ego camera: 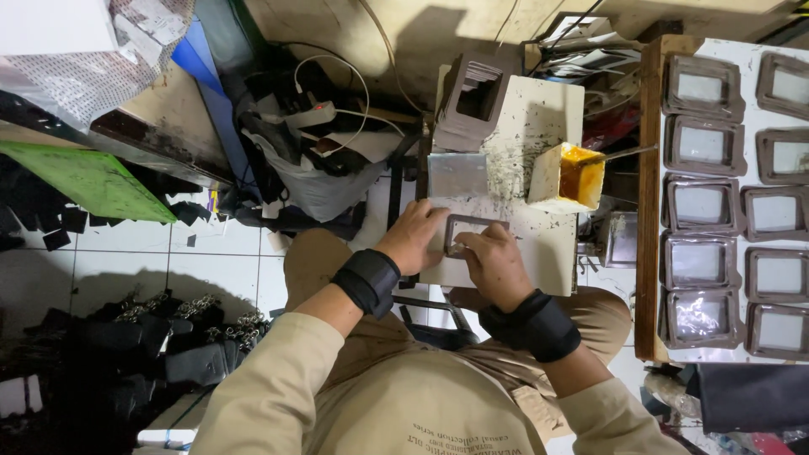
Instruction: Applying adhesive to the edges of small rectangular frames and stacking them.
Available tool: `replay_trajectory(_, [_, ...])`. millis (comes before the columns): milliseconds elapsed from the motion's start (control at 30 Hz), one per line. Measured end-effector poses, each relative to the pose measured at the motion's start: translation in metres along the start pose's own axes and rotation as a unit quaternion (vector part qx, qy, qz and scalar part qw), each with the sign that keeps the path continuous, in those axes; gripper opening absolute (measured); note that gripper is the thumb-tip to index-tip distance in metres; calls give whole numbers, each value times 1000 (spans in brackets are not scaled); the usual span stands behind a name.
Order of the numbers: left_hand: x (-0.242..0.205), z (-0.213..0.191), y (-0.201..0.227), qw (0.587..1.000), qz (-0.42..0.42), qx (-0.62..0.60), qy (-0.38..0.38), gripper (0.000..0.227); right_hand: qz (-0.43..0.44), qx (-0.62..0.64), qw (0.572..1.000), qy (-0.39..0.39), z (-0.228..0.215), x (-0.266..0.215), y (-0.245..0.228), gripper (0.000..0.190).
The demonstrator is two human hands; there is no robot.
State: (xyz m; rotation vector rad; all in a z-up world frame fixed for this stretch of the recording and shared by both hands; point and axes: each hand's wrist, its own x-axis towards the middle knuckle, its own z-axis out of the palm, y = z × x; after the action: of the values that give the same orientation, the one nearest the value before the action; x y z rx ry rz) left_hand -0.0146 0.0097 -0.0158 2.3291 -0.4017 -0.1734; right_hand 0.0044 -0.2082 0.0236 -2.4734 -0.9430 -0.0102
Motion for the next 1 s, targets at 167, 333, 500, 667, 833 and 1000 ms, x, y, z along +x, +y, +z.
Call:
replay_trajectory(167, [1, 7, -5, 1000, 7, 15, 11, 71, -35, -59, 997, -31, -18, 2, -5, 19])
replay_trajectory(333, [-3, -4, 6, 1000, -9, 10, -8, 71, -29, -69, 997, 36, -73, 11, -12, 23])
replay_trajectory(500, [0, 4, 22, 994, 55, 97, 10, 54, 81, -76, 984, 141, -120, 8, 49, 16])
replay_trajectory(667, [14, 47, -2, 975, 154, 152, 40, 25, 148, -78, 969, 181, -140, 17, 100, 21])
replay_trajectory(833, [9, 22, 3, 972, 198, 110, 52, 18, 175, -91, 962, 190, -122, 22, 141, 21])
replay_trajectory(1000, [5, -35, 46, 993, 18, 105, 45, 8, 191, -155, 959, 138, -99, 29, 161, 23])
